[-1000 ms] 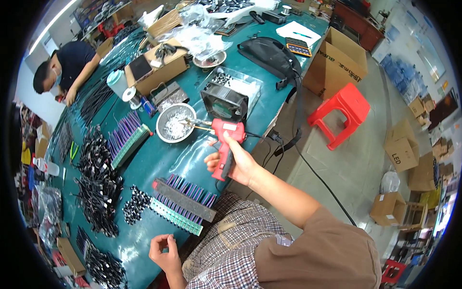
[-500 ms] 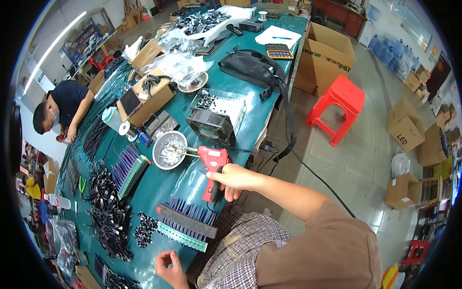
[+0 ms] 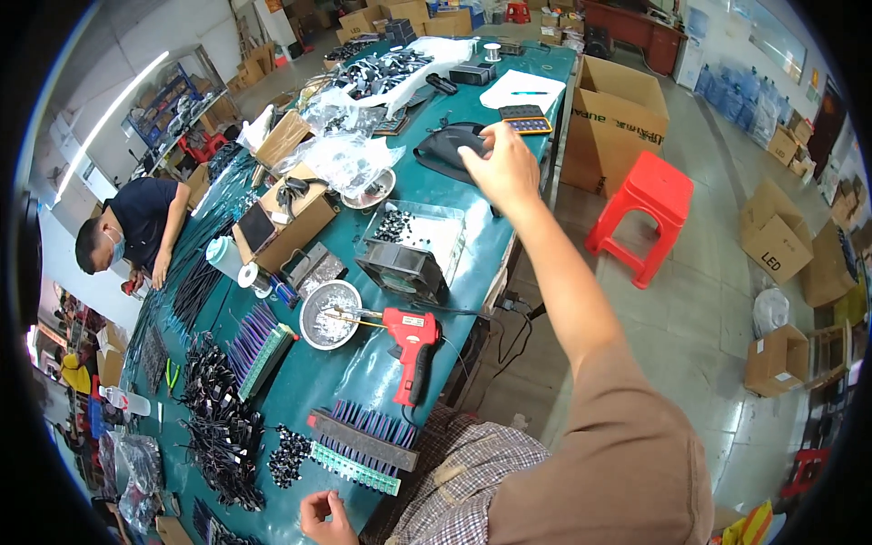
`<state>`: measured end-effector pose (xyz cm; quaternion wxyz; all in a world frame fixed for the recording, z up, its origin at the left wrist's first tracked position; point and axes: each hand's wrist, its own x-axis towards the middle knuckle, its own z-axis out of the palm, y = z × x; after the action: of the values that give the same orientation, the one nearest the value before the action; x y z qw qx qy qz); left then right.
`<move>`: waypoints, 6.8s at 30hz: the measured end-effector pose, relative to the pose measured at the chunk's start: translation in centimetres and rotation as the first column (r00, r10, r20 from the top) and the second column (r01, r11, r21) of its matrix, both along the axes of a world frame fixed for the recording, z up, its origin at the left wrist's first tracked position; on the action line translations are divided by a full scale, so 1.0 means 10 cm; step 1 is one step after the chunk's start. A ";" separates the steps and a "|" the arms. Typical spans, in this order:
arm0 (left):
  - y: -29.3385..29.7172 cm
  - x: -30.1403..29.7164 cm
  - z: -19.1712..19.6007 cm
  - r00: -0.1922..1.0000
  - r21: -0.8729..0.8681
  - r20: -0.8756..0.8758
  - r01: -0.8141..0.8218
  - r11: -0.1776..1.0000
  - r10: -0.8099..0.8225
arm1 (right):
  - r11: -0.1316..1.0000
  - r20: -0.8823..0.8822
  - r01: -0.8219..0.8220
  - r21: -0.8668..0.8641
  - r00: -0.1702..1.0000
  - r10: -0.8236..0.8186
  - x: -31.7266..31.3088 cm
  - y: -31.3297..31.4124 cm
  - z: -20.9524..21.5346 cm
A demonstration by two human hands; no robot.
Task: The person solders wires onto a light-emitting diode (LED) circuit board using a soldering gun and tin solder.
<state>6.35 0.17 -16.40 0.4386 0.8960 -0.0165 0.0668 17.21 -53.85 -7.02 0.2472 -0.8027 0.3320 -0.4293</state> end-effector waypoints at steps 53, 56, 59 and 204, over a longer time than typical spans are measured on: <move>0.28 0.16 0.30 0.989 -0.067 0.147 0.000 0.998 0.010 | 0.456 -0.528 -0.833 -0.312 0.551 0.646 0.02 0.03 -0.89; 0.31 0.14 0.28 0.993 -0.065 0.118 -0.017 0.998 0.025 | 0.439 -0.517 -0.825 -0.355 0.565 0.643 -0.03 -0.04 -0.79; 0.27 0.13 0.31 0.990 -0.058 0.142 0.020 0.998 -0.011 | 0.443 -0.501 -0.822 -0.357 0.569 0.652 -0.08 -0.06 -0.75; -3.53 3.80 0.29 0.531 0.545 -0.027 0.718 0.433 -0.847 | 0.867 -0.368 -0.411 0.283 0.788 0.494 -0.84 0.34 -0.76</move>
<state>44.31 -35.17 -13.51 0.1677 0.8456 -0.5052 -0.0403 8.77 -50.45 -14.65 0.3384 -0.9061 0.2142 -0.1366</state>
